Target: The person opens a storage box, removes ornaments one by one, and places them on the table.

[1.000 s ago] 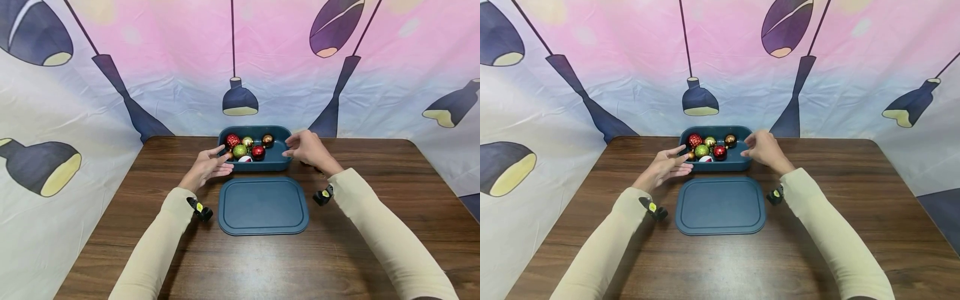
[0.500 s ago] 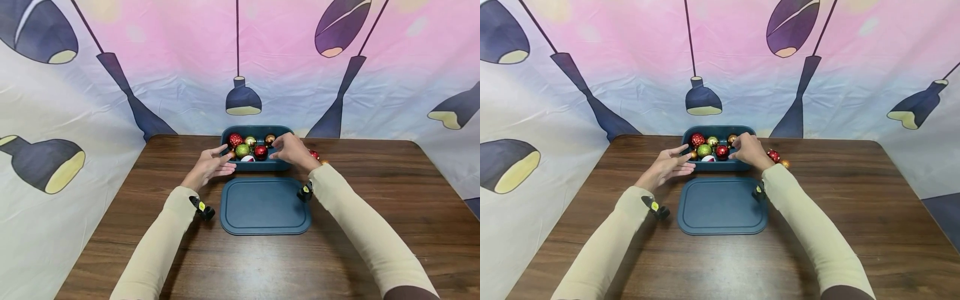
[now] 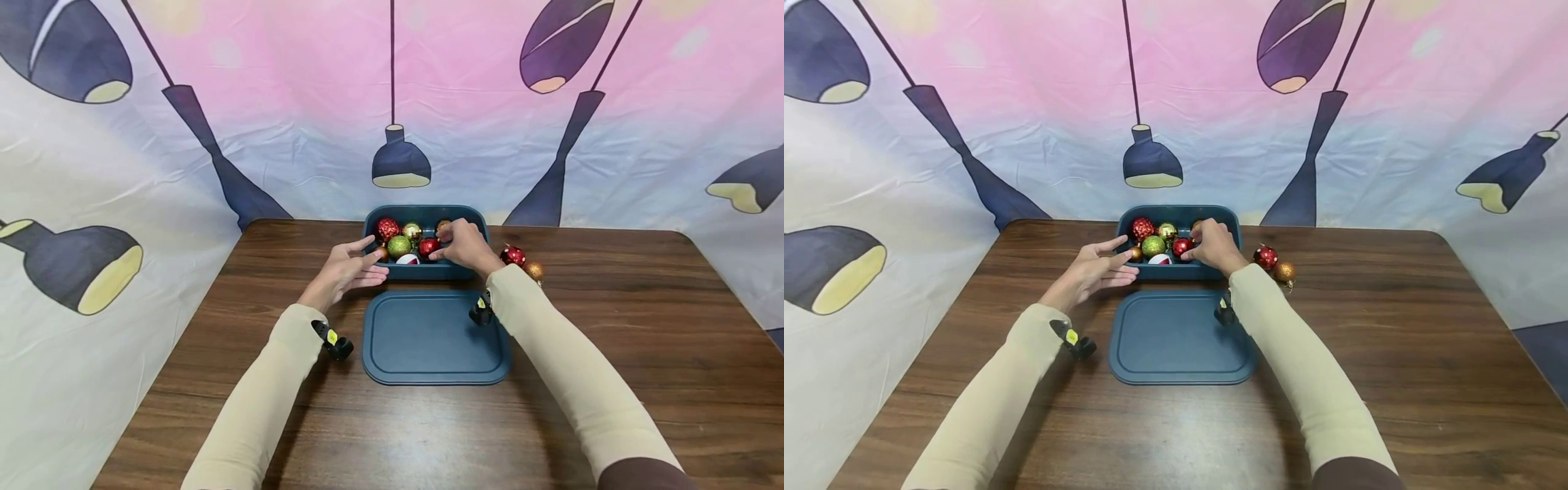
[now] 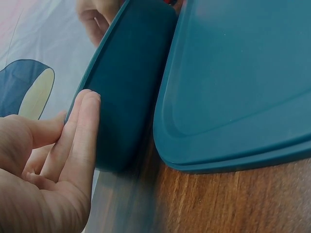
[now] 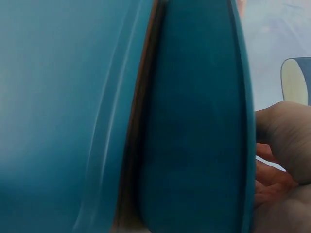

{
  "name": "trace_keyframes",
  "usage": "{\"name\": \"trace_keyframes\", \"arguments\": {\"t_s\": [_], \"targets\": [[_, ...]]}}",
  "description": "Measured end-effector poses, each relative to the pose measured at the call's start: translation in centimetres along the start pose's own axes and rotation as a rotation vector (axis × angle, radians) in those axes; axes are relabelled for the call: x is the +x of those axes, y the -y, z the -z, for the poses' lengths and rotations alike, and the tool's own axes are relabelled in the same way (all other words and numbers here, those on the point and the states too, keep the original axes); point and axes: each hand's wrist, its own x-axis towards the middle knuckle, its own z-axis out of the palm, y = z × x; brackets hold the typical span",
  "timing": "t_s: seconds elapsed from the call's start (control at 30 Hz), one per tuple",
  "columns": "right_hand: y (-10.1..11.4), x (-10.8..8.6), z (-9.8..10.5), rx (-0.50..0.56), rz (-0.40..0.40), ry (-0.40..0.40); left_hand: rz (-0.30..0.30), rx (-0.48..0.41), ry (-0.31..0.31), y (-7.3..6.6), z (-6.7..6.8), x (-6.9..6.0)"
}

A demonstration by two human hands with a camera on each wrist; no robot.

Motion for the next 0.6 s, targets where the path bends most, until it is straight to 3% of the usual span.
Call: {"name": "trace_keyframes", "arguments": {"t_s": [0.6], "targets": [[0.41,0.55,-0.96,-0.015,-0.044,-0.016,0.004,0.02,-0.015,0.08,-0.13,0.13]]}}
